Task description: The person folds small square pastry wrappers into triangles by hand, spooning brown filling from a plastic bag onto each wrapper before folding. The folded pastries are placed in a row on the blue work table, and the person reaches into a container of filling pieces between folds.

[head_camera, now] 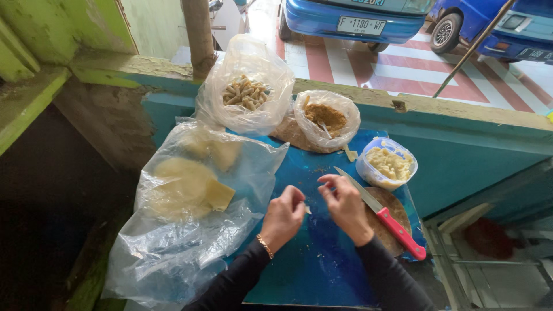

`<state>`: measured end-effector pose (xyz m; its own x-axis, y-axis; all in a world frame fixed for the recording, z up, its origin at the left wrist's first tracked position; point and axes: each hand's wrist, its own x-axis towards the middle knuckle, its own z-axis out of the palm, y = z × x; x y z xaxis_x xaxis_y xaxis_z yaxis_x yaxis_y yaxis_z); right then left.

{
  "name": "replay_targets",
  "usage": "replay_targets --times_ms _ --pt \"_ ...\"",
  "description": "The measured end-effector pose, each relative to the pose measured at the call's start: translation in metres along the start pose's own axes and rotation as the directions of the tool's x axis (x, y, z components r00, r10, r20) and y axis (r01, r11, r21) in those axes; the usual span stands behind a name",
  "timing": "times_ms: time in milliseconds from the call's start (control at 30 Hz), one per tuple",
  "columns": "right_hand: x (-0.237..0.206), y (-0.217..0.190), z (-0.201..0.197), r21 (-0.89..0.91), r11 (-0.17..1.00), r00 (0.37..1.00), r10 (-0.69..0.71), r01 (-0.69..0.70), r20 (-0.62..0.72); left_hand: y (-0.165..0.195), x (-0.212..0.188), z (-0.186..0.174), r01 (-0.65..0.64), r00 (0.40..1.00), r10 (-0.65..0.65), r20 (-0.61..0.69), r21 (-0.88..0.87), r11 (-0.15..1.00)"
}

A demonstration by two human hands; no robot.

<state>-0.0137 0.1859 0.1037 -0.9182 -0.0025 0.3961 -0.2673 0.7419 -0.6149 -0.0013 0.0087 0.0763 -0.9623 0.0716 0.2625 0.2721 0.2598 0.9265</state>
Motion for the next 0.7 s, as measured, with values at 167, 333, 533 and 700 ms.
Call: replay_targets --times_ms 167,333,533,700 --pt "0.008 0.037 -0.066 -0.17 0.985 0.972 -0.073 0.035 -0.224 0.038 -0.01 0.018 -0.077 0.977 0.114 0.179 -0.197 0.977" --pt "0.037 0.11 -0.123 -0.768 0.64 1.0 -0.003 0.023 0.027 0.033 -0.03 0.001 -0.069 0.976 0.061 0.209 0.035 0.997" --pt "0.035 0.156 -0.109 -0.787 0.612 0.997 -0.05 0.083 0.065 0.003 -0.061 -0.012 0.038 0.985 -0.089 0.151 0.314 0.949" --pt "0.04 0.126 -0.108 -0.789 0.604 0.988 -0.151 0.112 0.025 -0.005 -0.066 -0.019 -0.037 0.991 -0.015 0.135 0.38 0.924"
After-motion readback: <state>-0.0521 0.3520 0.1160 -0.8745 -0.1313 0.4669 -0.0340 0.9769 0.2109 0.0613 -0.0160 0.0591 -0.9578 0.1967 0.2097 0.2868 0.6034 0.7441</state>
